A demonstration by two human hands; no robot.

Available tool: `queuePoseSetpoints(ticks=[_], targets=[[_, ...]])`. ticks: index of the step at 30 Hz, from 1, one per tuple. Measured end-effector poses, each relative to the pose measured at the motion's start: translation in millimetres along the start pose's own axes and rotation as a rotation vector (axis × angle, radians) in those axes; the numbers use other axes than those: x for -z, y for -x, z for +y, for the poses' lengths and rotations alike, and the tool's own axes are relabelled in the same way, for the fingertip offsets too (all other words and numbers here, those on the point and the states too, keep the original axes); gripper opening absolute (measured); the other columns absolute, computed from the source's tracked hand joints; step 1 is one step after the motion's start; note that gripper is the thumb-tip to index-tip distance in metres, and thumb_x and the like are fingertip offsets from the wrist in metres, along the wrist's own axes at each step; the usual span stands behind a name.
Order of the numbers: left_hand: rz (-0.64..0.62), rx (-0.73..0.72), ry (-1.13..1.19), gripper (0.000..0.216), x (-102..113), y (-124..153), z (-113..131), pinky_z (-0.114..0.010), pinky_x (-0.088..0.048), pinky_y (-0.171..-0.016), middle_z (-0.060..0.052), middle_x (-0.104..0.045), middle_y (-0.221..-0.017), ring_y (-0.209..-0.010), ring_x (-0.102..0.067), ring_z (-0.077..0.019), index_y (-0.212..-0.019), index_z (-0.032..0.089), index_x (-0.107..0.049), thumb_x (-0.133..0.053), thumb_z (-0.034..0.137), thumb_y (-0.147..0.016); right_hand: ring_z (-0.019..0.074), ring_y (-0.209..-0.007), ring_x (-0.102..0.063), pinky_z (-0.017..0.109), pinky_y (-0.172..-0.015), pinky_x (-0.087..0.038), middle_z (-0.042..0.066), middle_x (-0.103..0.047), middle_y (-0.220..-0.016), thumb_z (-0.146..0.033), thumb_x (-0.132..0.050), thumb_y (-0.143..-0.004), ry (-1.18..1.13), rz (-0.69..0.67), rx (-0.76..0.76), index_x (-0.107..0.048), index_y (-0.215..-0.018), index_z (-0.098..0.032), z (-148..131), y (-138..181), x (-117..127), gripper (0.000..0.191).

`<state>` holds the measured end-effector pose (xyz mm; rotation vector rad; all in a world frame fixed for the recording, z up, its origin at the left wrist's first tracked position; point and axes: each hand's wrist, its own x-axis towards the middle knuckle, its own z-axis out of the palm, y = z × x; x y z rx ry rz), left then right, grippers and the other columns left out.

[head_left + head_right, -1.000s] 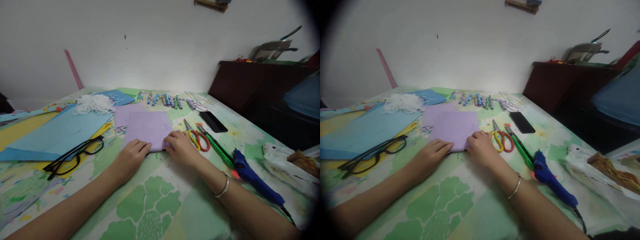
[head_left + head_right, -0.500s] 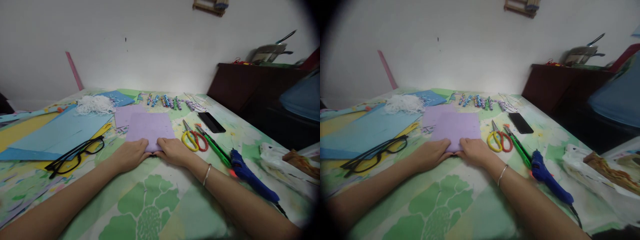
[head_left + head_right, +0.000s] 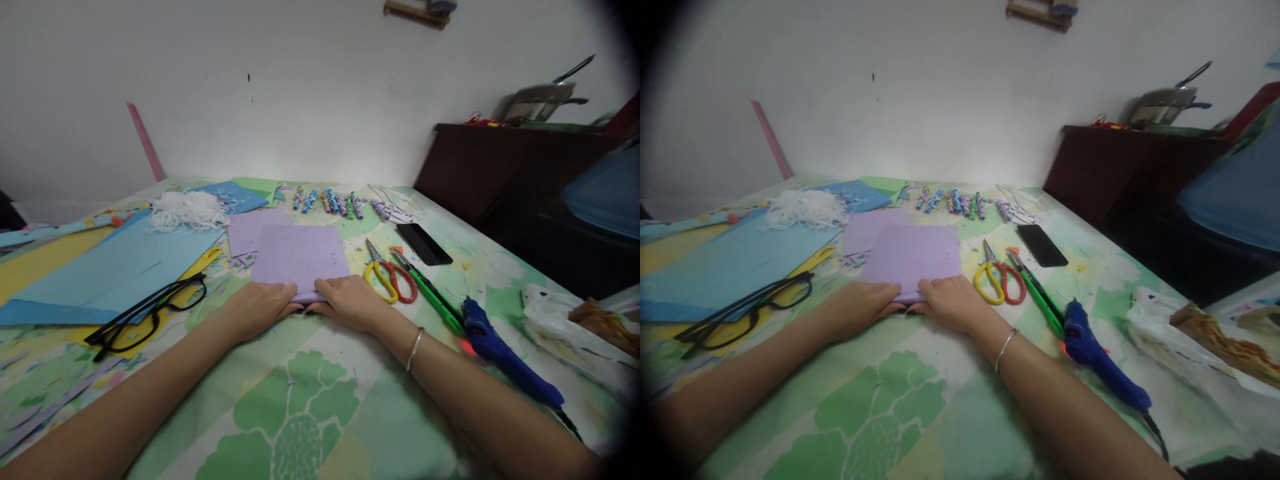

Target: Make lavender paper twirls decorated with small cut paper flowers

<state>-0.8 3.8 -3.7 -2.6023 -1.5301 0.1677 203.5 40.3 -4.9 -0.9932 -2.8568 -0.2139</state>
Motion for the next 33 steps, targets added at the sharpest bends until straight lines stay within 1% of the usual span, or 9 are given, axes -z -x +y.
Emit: queuePoseSetpoints(ticks=[6,12,17,19,22,25,28,30,33], targets=[[0.068,-0.001,0.074,0.032,-7,4,2,-0.033,-0.041,-0.061,-0.009,-0.068,-0.084,-0.076,-0.066,-0.0256,-0.092,0.016,-0.05,-0.032,0.041,-0.1,0.018,-0.078,-0.059,0.031,-0.058,-0.023,0.006,-0.067,-0.091,-0.031,-0.041,-0.1,-0.069,0.086,-0.073,-0.055,-0.094,-0.016,-13,1,6,0.02],[0.134,-0.015,0.056,0.032,-7,8,6,-0.034,-0.043,-0.064,-0.009,-0.065,-0.085,-0.079,-0.063,-0.0254,-0.088,0.016,-0.052,-0.035,0.041,-0.098,0.0166,-0.07,-0.058,0.031,-0.059,-0.023,0.005,-0.068,-0.084,-0.031,-0.036,-0.1,-0.113,-0.023,-0.068,-0.057,-0.089,-0.017,-12,3,1,0.027],[0.043,-0.051,-0.048,0.049,-4,5,8,-0.036,-0.041,-0.061,-0.011,-0.066,-0.078,-0.075,-0.063,-0.0289,-0.084,0.017,-0.057,-0.023,0.05,-0.099,0.016,-0.066,-0.058,0.032,-0.058,-0.021,0.005,-0.068,-0.077,-0.031,-0.033,-0.101,-0.097,-0.012,-0.03,-0.059,-0.082,-0.017,-11,3,-2,0.035],[0.016,-0.047,-0.037,0.05,-5,5,6,-0.036,-0.039,-0.059,-0.011,-0.067,-0.076,-0.071,-0.063,-0.0288,-0.085,0.016,-0.058,-0.024,0.05,-0.099,0.0156,-0.066,-0.057,0.031,-0.059,-0.022,0.006,-0.067,-0.077,-0.033,-0.033,-0.101,-0.12,-0.001,-0.028,-0.059,-0.082,-0.017,-8,5,-2,0.036],[0.059,-0.016,0.119,0.04,-6,11,-7,-0.032,-0.036,-0.059,-0.008,-0.066,-0.076,-0.07,-0.061,-0.0251,-0.082,0.016,-0.058,-0.041,0.051,-0.094,0.0155,-0.071,-0.056,0.028,-0.061,-0.026,0.005,-0.066,-0.08,-0.037,-0.049,-0.094,-0.239,0.015,-0.005,-0.061,-0.085,-0.016,5,12,1,0.025],[0.108,0.03,0.408,0.035,-6,20,-27,-0.027,-0.034,-0.058,-0.002,-0.06,-0.069,-0.065,-0.055,-0.0182,-0.073,0.017,-0.057,-0.056,0.05,-0.085,0.013,-0.071,-0.053,0.023,-0.063,-0.031,0.001,-0.062,-0.077,-0.03,-0.069,-0.081,-0.453,0.042,-0.049,-0.062,-0.08,-0.016,22,18,3,0.015],[0.114,0.101,0.637,0.032,-4,26,-41,-0.025,-0.034,-0.06,0.001,-0.055,-0.065,-0.064,-0.05,-0.0152,-0.07,0.017,-0.059,-0.056,0.046,-0.082,0.0102,-0.06,-0.047,0.023,-0.058,-0.029,-0.004,-0.052,-0.061,-0.028,-0.073,-0.077,-0.606,0.075,-0.239,-0.058,-0.064,-0.016,35,19,2,0.023],[0.114,0.157,0.685,0.031,-4,26,-45,-0.025,-0.032,-0.059,0.002,-0.053,-0.064,-0.063,-0.047,-0.0145,-0.069,0.017,-0.06,-0.056,0.046,-0.082,0.0099,-0.058,-0.043,0.023,-0.055,-0.027,-0.005,-0.048,-0.057,-0.028,-0.076,-0.073,-0.637,0.099,-0.345,-0.055,-0.061,-0.016,40,18,-1,0.027],[0.144,0.205,0.686,0.035,-6,23,-47,-0.025,-0.028,-0.057,0.004,-0.045,-0.06,-0.06,-0.042,-0.0135,-0.063,0.018,-0.054,-0.055,0.049,-0.081,0.0099,-0.059,-0.043,0.023,-0.055,-0.026,-0.005,-0.05,-0.061,-0.028,-0.077,-0.072,-0.63,0.119,-0.385,-0.054,-0.064,-0.017,42,14,-4,0.027]])
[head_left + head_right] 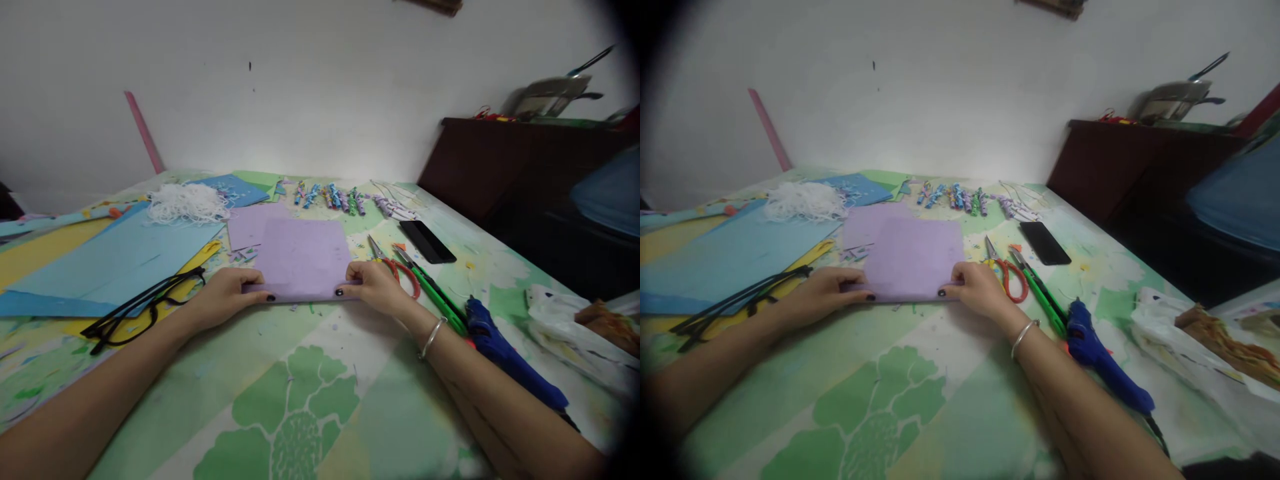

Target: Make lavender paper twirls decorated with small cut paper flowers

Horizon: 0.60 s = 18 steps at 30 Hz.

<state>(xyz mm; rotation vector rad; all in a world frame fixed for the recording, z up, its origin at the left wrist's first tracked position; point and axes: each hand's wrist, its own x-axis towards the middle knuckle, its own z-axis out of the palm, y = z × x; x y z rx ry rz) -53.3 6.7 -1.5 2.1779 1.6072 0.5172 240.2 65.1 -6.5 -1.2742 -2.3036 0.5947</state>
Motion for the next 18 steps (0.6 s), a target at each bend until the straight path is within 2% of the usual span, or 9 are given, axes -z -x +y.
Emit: queuePoseSetpoints(ticks=[7,13,18], targets=[[0.021,-0.004,-0.061,0.039,-1,-12,-7,-0.026,-0.025,-0.056,0.004,-0.036,-0.057,-0.057,-0.039,-0.0141,-0.059,0.02,-0.04,-0.05,0.051,-0.08,0.0113,-0.061,-0.047,0.023,-0.054,-0.026,-0.004,-0.054,-0.062,-0.031,-0.075,-0.074,0.138,0.006,-0.073,-0.054,-0.065,-0.018,-4,-7,-1,0.026],[-0.007,0.027,-0.139,0.038,3,-20,0,-0.027,-0.026,-0.056,0.003,-0.041,-0.058,-0.059,-0.043,-0.0161,-0.06,0.021,-0.041,-0.049,0.053,-0.079,0.0136,-0.065,-0.048,0.024,-0.054,-0.025,-0.001,-0.058,-0.067,-0.031,-0.073,-0.074,0.268,-0.01,-0.125,-0.056,-0.069,-0.019,-9,-12,-4,0.022],[-0.021,0.044,-0.257,0.032,3,-21,5,-0.028,-0.027,-0.057,-0.001,-0.051,-0.064,-0.062,-0.049,-0.0193,-0.067,0.021,-0.044,-0.046,0.05,-0.08,0.0166,-0.069,-0.052,0.027,-0.054,-0.022,0.004,-0.061,-0.072,-0.029,-0.071,-0.076,0.363,-0.024,-0.155,-0.059,-0.076,-0.018,-14,-10,-6,0.016]])
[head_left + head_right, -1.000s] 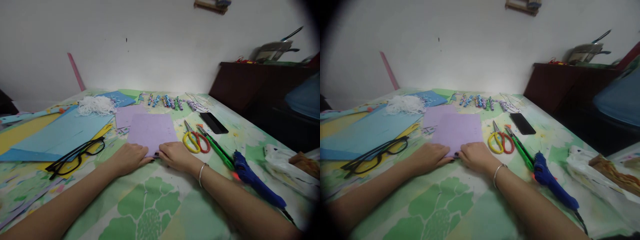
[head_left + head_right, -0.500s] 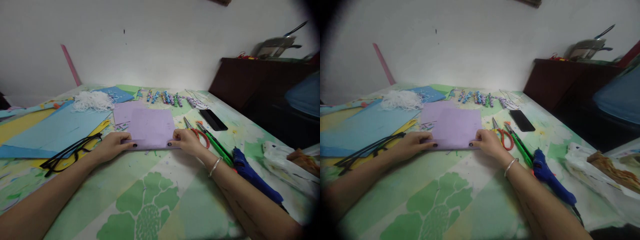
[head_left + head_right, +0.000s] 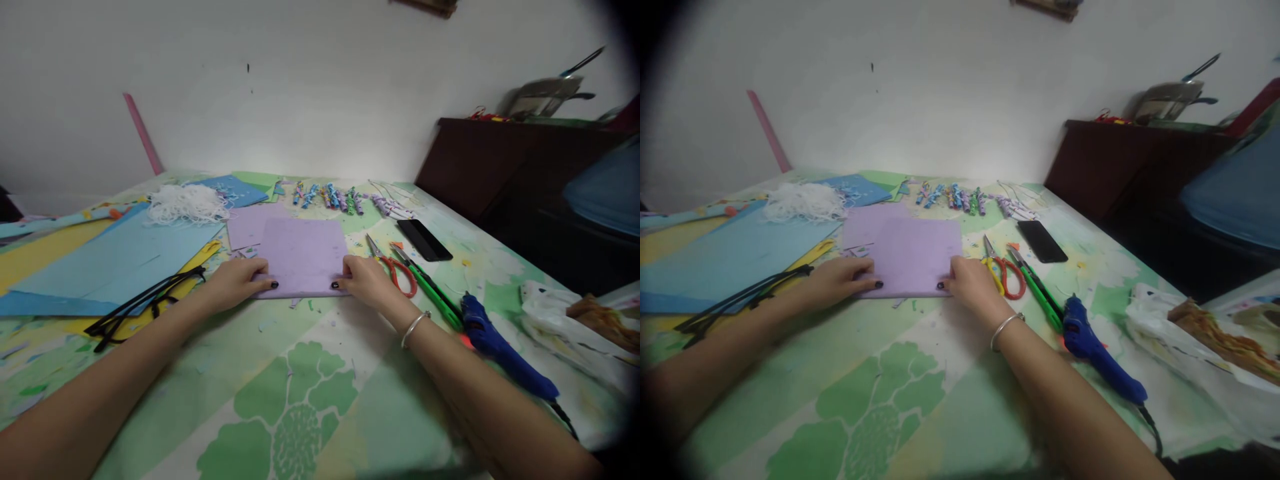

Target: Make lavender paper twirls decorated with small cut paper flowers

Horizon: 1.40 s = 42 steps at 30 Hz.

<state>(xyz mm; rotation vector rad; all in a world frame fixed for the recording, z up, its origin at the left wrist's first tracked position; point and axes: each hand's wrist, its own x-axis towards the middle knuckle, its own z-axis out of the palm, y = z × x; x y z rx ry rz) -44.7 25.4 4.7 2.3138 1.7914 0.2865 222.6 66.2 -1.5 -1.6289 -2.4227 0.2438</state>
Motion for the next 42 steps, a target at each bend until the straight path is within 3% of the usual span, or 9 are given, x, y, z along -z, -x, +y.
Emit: queuePoseSetpoints(ticks=[7,18,30,36,42], targets=[[-0.012,-0.025,-0.057,0.03,-3,2,0,-0.028,-0.029,-0.057,-0.001,-0.051,-0.064,-0.063,-0.051,-0.0205,-0.07,0.022,-0.041,-0.042,0.048,-0.085,0.0221,-0.075,-0.057,0.029,-0.055,-0.022,0.01,-0.065,-0.08,-0.034,-0.066,-0.081,0.088,-0.002,-0.056,-0.064,-0.085,-0.016,-6,5,2,0.018],[0.002,0.016,-0.08,0.029,-8,6,1,-0.029,-0.031,-0.06,-0.003,-0.055,-0.072,-0.068,-0.052,-0.0219,-0.077,0.022,-0.041,-0.038,0.049,-0.087,0.0231,-0.08,-0.061,0.029,-0.057,-0.029,0.012,-0.069,-0.085,-0.037,-0.068,-0.079,0.073,0.002,-0.079,-0.068,-0.089,-0.016,-5,6,2,0.023],[0.043,0.087,-0.084,0.03,-9,8,4,-0.03,-0.035,-0.063,-0.007,-0.064,-0.079,-0.076,-0.059,-0.0241,-0.081,0.019,-0.053,-0.043,0.048,-0.085,0.0266,-0.084,-0.062,0.029,-0.058,-0.028,0.014,-0.07,-0.09,-0.034,-0.068,-0.079,0.057,0.019,-0.088,-0.068,-0.09,-0.014,-8,9,3,0.023],[0.091,0.097,0.099,0.031,-9,11,-7,-0.027,-0.035,-0.06,-0.002,-0.061,-0.074,-0.07,-0.055,-0.0199,-0.081,0.02,-0.057,-0.05,0.05,-0.08,0.0237,-0.08,-0.061,0.029,-0.059,-0.03,0.011,-0.069,-0.086,-0.034,-0.068,-0.079,-0.022,0.012,-0.063,-0.067,-0.09,-0.015,-2,11,5,0.022],[-0.084,0.085,0.507,0.03,-3,17,-21,-0.023,-0.034,-0.053,0.003,-0.05,-0.064,-0.06,-0.047,-0.0128,-0.075,0.018,-0.058,-0.062,0.048,-0.076,0.0131,-0.069,-0.059,0.022,-0.058,-0.035,0.0,-0.067,-0.074,-0.026,-0.072,-0.076,-0.177,-0.089,0.044,-0.069,-0.082,-0.019,16,12,14,0.01]])
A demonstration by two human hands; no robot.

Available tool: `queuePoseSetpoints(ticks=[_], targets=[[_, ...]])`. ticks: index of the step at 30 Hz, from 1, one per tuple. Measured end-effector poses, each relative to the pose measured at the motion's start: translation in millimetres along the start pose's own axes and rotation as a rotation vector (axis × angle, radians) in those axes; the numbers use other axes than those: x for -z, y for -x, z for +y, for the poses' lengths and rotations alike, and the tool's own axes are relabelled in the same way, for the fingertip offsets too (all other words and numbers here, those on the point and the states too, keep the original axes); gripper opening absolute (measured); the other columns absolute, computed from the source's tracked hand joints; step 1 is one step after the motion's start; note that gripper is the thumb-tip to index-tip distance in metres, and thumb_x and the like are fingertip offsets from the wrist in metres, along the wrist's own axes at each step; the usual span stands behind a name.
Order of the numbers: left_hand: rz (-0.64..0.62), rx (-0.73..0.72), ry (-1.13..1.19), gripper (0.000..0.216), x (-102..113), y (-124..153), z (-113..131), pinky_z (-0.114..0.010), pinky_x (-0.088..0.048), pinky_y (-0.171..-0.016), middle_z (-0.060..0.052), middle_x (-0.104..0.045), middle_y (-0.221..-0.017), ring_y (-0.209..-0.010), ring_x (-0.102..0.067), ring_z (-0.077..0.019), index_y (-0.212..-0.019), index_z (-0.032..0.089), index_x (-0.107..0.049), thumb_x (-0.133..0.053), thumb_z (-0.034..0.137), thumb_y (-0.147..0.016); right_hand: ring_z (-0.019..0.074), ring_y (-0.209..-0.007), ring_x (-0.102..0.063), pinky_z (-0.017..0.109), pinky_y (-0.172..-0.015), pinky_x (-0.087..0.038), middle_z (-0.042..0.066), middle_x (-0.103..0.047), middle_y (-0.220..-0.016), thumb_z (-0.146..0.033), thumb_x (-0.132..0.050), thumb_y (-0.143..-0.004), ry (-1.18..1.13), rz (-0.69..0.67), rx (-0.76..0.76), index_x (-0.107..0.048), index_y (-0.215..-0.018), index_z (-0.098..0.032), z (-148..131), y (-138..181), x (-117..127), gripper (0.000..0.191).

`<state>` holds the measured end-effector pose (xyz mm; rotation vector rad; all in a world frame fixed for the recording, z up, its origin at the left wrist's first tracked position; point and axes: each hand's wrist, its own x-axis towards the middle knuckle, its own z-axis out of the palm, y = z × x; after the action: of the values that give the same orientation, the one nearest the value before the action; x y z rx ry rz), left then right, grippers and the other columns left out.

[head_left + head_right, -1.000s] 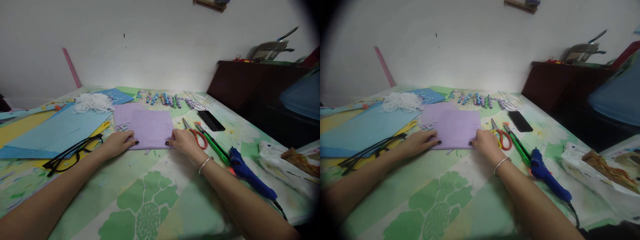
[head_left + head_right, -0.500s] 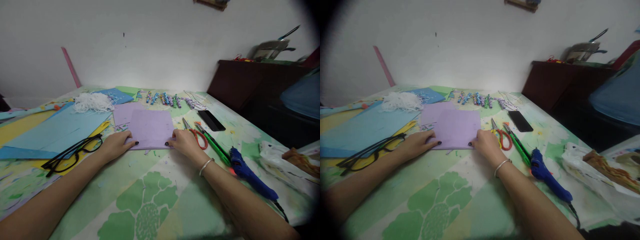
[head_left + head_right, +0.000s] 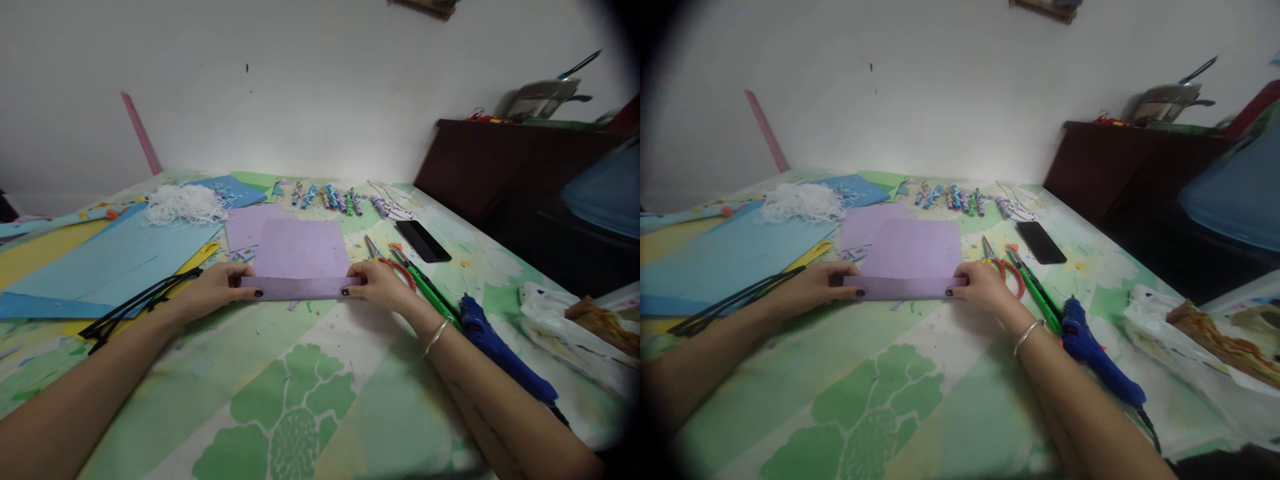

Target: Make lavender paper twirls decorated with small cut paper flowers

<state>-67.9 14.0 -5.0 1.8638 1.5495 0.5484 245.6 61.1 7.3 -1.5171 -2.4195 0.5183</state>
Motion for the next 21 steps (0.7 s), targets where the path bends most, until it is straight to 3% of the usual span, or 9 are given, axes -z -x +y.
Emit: queuePoseSetpoints(ticks=[6,12,21], targets=[[0.043,-0.037,-0.196,0.037,1,-1,4,-0.025,-0.027,-0.051,0.004,-0.036,-0.058,-0.055,-0.038,-0.0121,-0.061,0.019,-0.046,-0.056,0.05,-0.079,0.0144,-0.066,-0.058,0.024,-0.058,-0.032,0.001,-0.066,-0.069,-0.02,-0.068,-0.078,0.036,0.039,-0.03,-0.068,-0.076,-0.018,-1,-2,-2,0.003],[0.114,-0.026,-0.284,0.037,-3,-2,8,-0.028,-0.027,-0.054,0.002,-0.039,-0.057,-0.057,-0.04,-0.0152,-0.057,0.021,-0.04,-0.051,0.051,-0.077,0.0215,-0.081,-0.061,0.028,-0.061,-0.03,0.009,-0.071,-0.084,-0.026,-0.063,-0.083,0.164,0.116,-0.083,-0.067,-0.085,-0.016,-10,-1,-11,0.011],[0.15,0.028,-0.41,0.036,-4,-4,9,-0.031,-0.03,-0.057,0.0,-0.047,-0.058,-0.06,-0.047,-0.019,-0.058,0.022,-0.043,-0.046,0.051,-0.078,0.0267,-0.082,-0.064,0.03,-0.056,-0.026,0.014,-0.07,-0.088,-0.029,-0.058,-0.087,0.303,0.099,-0.163,-0.065,-0.089,-0.014,-20,-3,-11,0.017]])
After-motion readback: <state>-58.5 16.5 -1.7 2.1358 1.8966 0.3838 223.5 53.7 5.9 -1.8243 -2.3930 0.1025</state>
